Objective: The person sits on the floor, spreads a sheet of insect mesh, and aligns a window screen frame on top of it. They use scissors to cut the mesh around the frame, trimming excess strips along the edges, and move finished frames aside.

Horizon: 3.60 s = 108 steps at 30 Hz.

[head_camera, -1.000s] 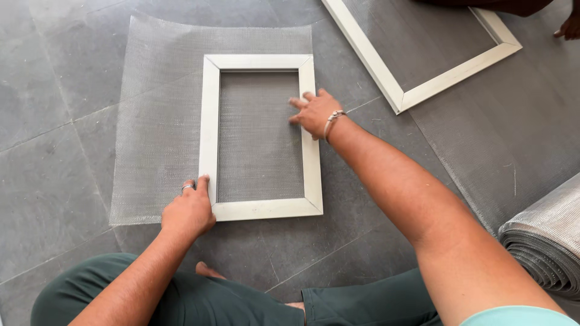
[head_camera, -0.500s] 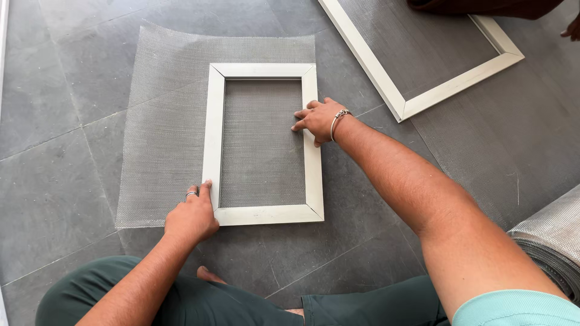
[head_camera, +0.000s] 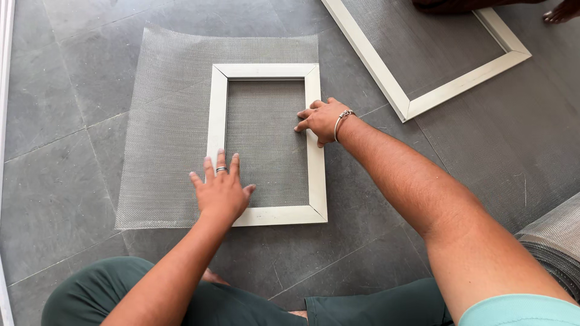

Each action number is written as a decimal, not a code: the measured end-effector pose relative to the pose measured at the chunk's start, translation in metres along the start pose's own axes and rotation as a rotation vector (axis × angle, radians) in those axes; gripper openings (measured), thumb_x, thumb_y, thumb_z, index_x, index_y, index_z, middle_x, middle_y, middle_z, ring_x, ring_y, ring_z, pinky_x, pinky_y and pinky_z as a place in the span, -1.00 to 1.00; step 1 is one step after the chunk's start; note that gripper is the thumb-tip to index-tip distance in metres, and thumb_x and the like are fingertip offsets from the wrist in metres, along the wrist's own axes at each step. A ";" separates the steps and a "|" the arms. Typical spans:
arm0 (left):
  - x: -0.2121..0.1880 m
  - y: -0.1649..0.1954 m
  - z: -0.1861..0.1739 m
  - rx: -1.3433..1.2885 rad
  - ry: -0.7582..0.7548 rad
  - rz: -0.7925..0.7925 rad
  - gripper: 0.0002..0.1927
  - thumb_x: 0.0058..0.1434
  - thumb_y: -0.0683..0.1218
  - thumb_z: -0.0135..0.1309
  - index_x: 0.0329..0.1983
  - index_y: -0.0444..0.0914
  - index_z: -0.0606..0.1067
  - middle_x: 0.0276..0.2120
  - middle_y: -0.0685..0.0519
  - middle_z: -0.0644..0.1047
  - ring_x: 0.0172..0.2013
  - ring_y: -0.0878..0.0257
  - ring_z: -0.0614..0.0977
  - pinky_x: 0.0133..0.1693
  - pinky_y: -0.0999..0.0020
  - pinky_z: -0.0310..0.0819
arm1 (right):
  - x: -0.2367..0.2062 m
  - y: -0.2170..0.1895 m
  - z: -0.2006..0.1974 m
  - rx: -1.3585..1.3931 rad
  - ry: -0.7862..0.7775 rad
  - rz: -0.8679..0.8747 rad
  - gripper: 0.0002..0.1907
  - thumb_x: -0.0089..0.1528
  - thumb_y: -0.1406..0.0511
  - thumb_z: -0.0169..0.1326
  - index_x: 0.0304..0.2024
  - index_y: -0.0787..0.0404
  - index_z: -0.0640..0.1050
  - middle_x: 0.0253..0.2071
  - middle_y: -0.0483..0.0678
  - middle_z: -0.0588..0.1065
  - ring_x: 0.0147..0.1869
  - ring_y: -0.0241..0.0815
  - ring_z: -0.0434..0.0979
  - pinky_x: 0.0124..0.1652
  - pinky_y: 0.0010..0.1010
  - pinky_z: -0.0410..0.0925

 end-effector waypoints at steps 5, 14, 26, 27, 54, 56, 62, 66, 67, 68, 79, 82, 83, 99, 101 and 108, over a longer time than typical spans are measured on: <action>0.010 0.029 -0.008 -0.146 -0.156 -0.106 0.14 0.21 0.58 -0.15 0.57 -0.21 -0.13 0.55 -0.18 -0.22 0.51 -0.12 -0.22 0.38 -0.38 -0.29 | 0.002 0.000 0.000 -0.009 -0.001 0.003 -0.15 0.07 0.05 0.39 0.36 -0.50 0.32 0.51 -0.39 0.13 0.54 -0.18 0.11 0.32 -0.08 0.19; 0.015 0.046 -0.014 -0.157 -0.258 -0.148 0.34 0.06 0.54 0.14 0.55 -0.38 -0.14 0.52 -0.39 -0.33 0.50 -0.31 -0.30 0.35 -0.30 -0.09 | 0.002 0.000 0.003 0.004 0.008 -0.010 -0.16 0.07 0.04 0.39 0.36 -0.49 0.33 0.52 -0.39 0.10 0.54 -0.18 0.11 0.33 -0.08 0.19; 0.026 0.032 -0.008 -0.144 -0.190 -0.100 0.34 -0.01 0.57 0.16 0.56 -0.30 -0.09 0.52 -0.36 -0.31 0.51 -0.27 -0.27 0.37 -0.31 -0.11 | 0.007 -0.002 0.011 0.047 0.059 -0.002 -0.18 0.04 0.05 0.41 0.33 -0.43 0.38 0.50 -0.31 0.15 0.50 -0.15 0.16 0.29 -0.11 0.23; 0.028 0.028 -0.007 -0.137 -0.173 -0.081 0.35 -0.02 0.57 0.17 0.56 -0.29 -0.09 0.52 -0.36 -0.31 0.51 -0.27 -0.26 0.37 -0.31 -0.11 | 0.006 -0.003 0.012 0.062 0.067 0.000 -0.18 0.03 0.04 0.41 0.33 -0.41 0.39 0.49 -0.30 0.17 0.49 -0.14 0.19 0.27 -0.09 0.24; 0.083 -0.080 -0.055 0.174 -0.016 0.232 0.01 0.07 0.23 0.33 0.52 0.05 0.09 0.55 0.09 -0.02 0.46 0.04 0.14 0.29 -0.14 0.19 | -0.043 -0.186 0.043 0.619 0.754 0.242 -0.35 0.13 -0.03 0.19 0.18 0.15 0.53 0.06 0.13 0.46 0.13 0.11 0.44 0.03 -0.07 0.32; 0.071 -0.101 -0.043 -0.158 0.049 0.080 -0.13 0.17 0.18 0.26 0.49 -0.02 0.17 0.48 0.01 0.15 0.40 -0.02 0.25 0.26 -0.10 0.28 | -0.057 -0.156 0.067 0.658 0.947 0.212 -0.59 0.22 0.17 0.16 0.10 0.13 0.58 0.08 0.06 0.53 0.22 0.10 0.49 0.18 -0.06 0.36; 0.031 -0.193 -0.002 -0.569 0.042 -0.327 -0.22 0.16 0.19 0.29 0.32 -0.27 0.33 0.20 -0.26 0.43 0.18 -0.16 0.48 0.14 0.01 0.42 | -0.076 -0.077 0.118 1.059 0.732 0.432 -0.15 0.04 0.17 0.40 0.34 0.26 0.40 0.13 0.10 0.46 0.13 0.00 0.52 0.08 -0.22 0.43; 0.025 -0.207 0.003 -0.702 -0.175 -0.346 -0.49 0.12 0.19 0.31 -0.12 -0.33 0.66 -0.22 -0.16 0.69 -0.17 -0.03 0.73 -0.05 0.10 0.60 | -0.086 -0.079 0.110 0.967 0.724 0.335 -0.10 -0.02 0.21 0.42 0.35 0.21 0.40 0.22 0.07 0.43 0.20 -0.03 0.50 0.08 -0.26 0.43; 0.024 -0.207 0.002 -0.726 -0.197 -0.360 -0.49 0.12 0.18 0.34 -0.15 -0.35 0.64 -0.26 -0.15 0.68 -0.24 -0.04 0.75 -0.11 0.10 0.63 | -0.087 -0.084 0.108 0.992 0.741 0.346 -0.16 0.03 0.23 0.39 0.35 0.19 0.42 0.24 0.04 0.44 0.21 -0.05 0.51 0.11 -0.27 0.43; 0.024 -0.206 0.000 -0.750 -0.218 -0.374 -0.50 0.12 0.16 0.36 -0.17 -0.37 0.62 -0.30 -0.14 0.67 -0.31 -0.05 0.76 -0.17 0.10 0.67 | -0.087 -0.088 0.105 1.017 0.759 0.355 -0.22 0.08 0.25 0.35 0.36 0.17 0.44 0.26 0.00 0.46 0.23 -0.07 0.51 0.13 -0.27 0.43; 0.025 -0.230 -0.011 -0.735 -0.570 -0.332 -0.49 0.11 0.25 0.33 -0.07 -0.19 0.66 -0.13 0.03 0.70 -0.14 0.18 0.71 -0.10 0.18 0.54 | -0.087 -0.118 0.056 0.941 0.692 0.479 -0.48 0.14 0.23 0.32 0.17 0.13 0.60 0.27 -0.06 0.49 0.18 -0.12 0.56 0.12 -0.32 0.43; 0.024 -0.243 -0.009 -0.628 -0.571 -0.281 -0.45 0.10 0.32 0.31 -0.04 -0.15 0.67 -0.06 0.02 0.70 -0.01 0.13 0.70 -0.01 0.17 0.52 | -0.085 -0.130 0.041 0.906 0.671 0.484 -0.49 0.16 0.23 0.33 0.17 0.15 0.61 0.28 -0.04 0.50 0.21 -0.10 0.55 0.15 -0.29 0.41; 0.023 -0.248 -0.008 -0.659 -0.442 -0.292 -0.44 0.06 0.27 0.38 0.00 -0.13 0.66 0.00 -0.01 0.66 0.05 0.08 0.66 0.04 0.15 0.52 | -0.084 -0.136 0.036 0.885 0.664 0.478 -0.49 0.17 0.23 0.33 0.18 0.15 0.61 0.29 -0.03 0.51 0.23 -0.09 0.54 0.17 -0.28 0.40; 0.015 -0.281 -0.004 -0.881 -0.352 -0.351 -0.51 0.06 0.00 0.43 0.08 -0.15 0.63 0.12 -0.01 0.61 0.12 0.08 0.65 0.06 0.15 0.59 | -0.071 -0.178 0.009 1.260 0.601 0.637 -0.41 0.12 0.46 0.27 0.25 0.21 0.57 0.24 -0.07 0.53 0.23 -0.22 0.52 0.20 -0.41 0.35; 0.017 -0.281 -0.001 -0.882 -0.350 -0.361 -0.52 0.07 -0.01 0.43 0.07 -0.17 0.64 0.12 -0.02 0.61 0.11 0.08 0.65 0.05 0.16 0.59 | -0.070 -0.178 0.011 1.274 0.601 0.626 -0.41 0.13 0.47 0.27 0.25 0.21 0.56 0.24 -0.07 0.53 0.23 -0.22 0.52 0.21 -0.42 0.35; 0.021 -0.280 0.004 -0.909 -0.368 -0.376 -0.57 0.13 -0.05 0.38 0.06 -0.22 0.63 0.10 -0.08 0.60 0.08 0.03 0.66 0.00 0.14 0.63 | -0.069 -0.176 0.016 1.301 0.576 0.642 -0.41 0.13 0.48 0.25 0.25 0.21 0.56 0.25 -0.10 0.52 0.24 -0.23 0.51 0.20 -0.41 0.35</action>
Point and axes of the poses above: each hand's wrist, its own x-axis towards the middle knuckle, its own z-axis out of the palm, y = z × x, the point moved 2 cm from there along x, towards the middle knuckle
